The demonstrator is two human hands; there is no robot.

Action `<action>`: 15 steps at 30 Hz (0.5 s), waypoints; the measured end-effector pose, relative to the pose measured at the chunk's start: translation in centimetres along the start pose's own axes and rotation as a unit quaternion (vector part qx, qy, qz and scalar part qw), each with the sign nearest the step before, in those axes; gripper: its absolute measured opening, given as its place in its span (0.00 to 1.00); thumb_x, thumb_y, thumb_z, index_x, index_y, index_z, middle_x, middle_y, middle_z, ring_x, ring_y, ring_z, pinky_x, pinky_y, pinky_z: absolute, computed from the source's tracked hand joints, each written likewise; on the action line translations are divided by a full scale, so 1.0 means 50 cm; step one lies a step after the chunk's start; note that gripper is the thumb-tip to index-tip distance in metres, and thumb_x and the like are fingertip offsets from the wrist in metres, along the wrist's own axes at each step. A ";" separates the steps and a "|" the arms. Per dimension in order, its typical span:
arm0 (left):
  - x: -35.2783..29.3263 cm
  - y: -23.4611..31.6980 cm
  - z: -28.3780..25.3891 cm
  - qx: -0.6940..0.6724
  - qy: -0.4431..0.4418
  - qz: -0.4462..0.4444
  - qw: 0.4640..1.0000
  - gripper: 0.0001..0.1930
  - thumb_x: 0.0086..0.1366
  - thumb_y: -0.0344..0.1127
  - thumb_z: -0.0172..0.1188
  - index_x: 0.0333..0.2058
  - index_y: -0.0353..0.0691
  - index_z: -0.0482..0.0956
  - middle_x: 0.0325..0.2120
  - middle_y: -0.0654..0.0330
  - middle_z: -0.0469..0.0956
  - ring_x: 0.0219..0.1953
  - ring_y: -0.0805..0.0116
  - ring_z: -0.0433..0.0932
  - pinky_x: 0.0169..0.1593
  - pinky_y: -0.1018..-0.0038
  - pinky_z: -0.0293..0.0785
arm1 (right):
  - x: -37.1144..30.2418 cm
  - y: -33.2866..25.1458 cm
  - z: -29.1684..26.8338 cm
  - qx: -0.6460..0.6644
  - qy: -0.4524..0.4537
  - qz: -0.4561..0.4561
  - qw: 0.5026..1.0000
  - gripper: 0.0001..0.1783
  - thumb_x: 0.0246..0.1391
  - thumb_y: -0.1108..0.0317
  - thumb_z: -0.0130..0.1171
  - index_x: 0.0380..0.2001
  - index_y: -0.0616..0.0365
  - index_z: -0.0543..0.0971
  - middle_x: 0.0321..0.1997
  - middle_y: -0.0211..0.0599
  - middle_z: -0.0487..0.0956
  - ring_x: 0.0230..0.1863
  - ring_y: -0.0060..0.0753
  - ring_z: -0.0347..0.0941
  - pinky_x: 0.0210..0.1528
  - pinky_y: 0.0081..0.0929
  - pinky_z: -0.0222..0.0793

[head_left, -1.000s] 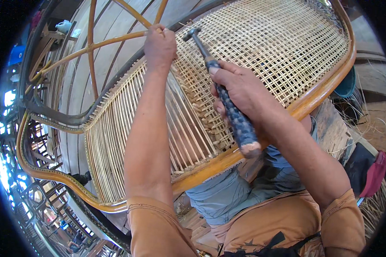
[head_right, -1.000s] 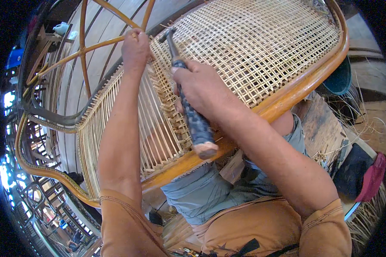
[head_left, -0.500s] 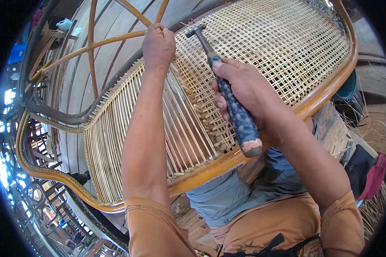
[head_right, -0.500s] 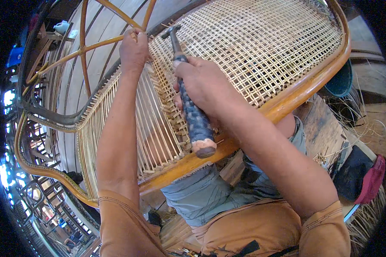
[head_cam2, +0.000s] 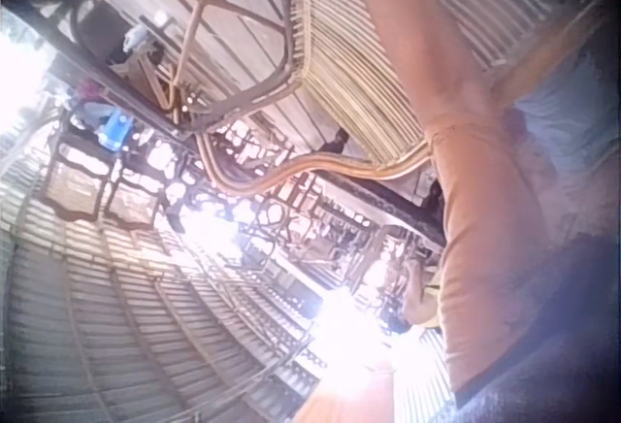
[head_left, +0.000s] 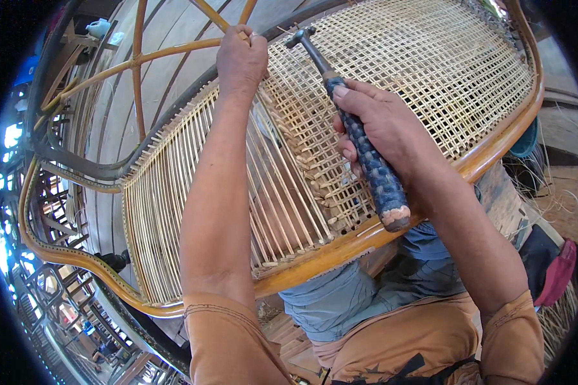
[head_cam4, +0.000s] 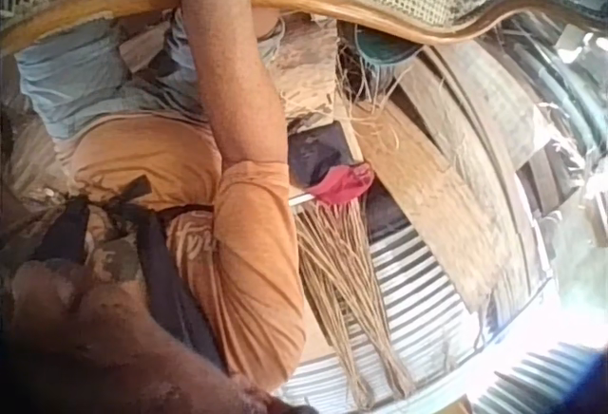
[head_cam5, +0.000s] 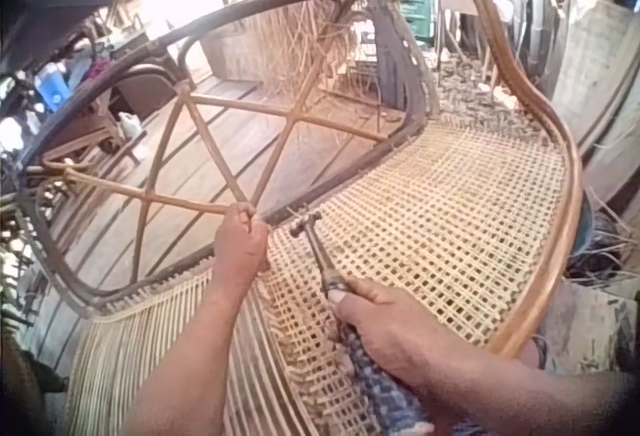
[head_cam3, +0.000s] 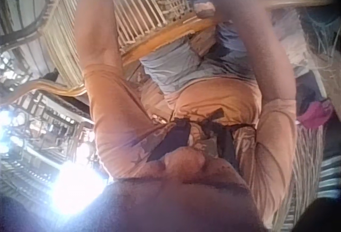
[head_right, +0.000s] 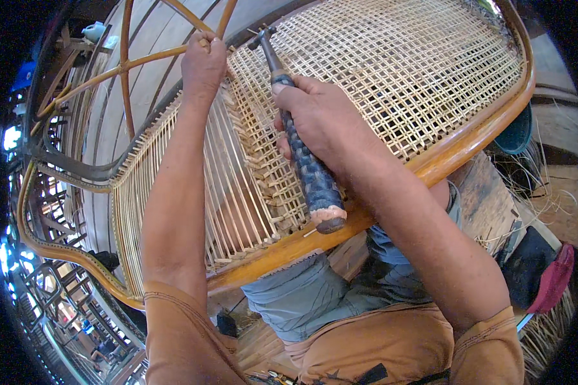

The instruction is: The person is repairing a piece of bamboo furniture, specifically hammering in small wooden strips or pins into a woven seat.

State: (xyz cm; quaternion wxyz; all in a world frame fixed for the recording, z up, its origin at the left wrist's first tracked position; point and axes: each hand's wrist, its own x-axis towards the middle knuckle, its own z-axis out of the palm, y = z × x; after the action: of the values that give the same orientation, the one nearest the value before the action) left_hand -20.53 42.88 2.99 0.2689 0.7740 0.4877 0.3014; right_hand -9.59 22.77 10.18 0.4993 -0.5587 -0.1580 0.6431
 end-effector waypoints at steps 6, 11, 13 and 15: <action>0.005 -0.018 0.013 0.061 0.029 0.069 0.995 0.13 0.55 0.36 0.50 0.36 0.33 0.71 0.29 0.44 0.76 0.37 0.45 0.75 0.44 0.59 0.70 | 0.009 0.006 0.020 0.000 0.003 0.011 1.000 0.13 0.57 0.64 0.46 0.36 0.64 0.69 0.22 0.32 0.69 0.16 0.23 0.67 0.19 0.21 0.66; -0.007 -0.009 -0.009 -0.012 0.037 0.057 0.998 0.13 0.55 0.36 0.52 0.36 0.34 0.70 0.27 0.47 0.75 0.33 0.49 0.75 0.42 0.62 0.71 | -0.048 -0.012 -0.001 -0.038 -0.026 -0.010 0.999 0.14 0.55 0.63 0.48 0.36 0.65 0.69 0.21 0.31 0.69 0.17 0.22 0.68 0.19 0.21 0.65; -0.022 0.010 -0.016 -0.100 0.012 0.006 0.995 0.12 0.55 0.36 0.52 0.35 0.34 0.70 0.27 0.48 0.75 0.32 0.50 0.75 0.41 0.64 0.71 | -0.084 -0.013 -0.020 -0.011 0.015 -0.031 0.999 0.24 0.56 0.64 0.52 0.54 0.62 0.64 0.21 0.28 0.69 0.14 0.18 0.66 0.14 0.16 0.66; -0.047 0.028 -0.016 -0.077 0.029 0.061 0.995 0.12 0.54 0.36 0.53 0.34 0.35 0.70 0.24 0.49 0.75 0.30 0.53 0.76 0.39 0.67 0.71 | -0.102 -0.008 -0.045 0.024 -0.025 -0.013 0.999 0.19 0.54 0.65 0.53 0.46 0.64 0.67 0.20 0.28 0.68 0.14 0.18 0.67 0.13 0.16 0.66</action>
State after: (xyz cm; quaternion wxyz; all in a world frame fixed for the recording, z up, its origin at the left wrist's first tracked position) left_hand -21.06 40.31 4.04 0.2944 0.7705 0.4222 0.3760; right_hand -8.08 17.95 12.61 0.5164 -0.5282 -0.1622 0.6542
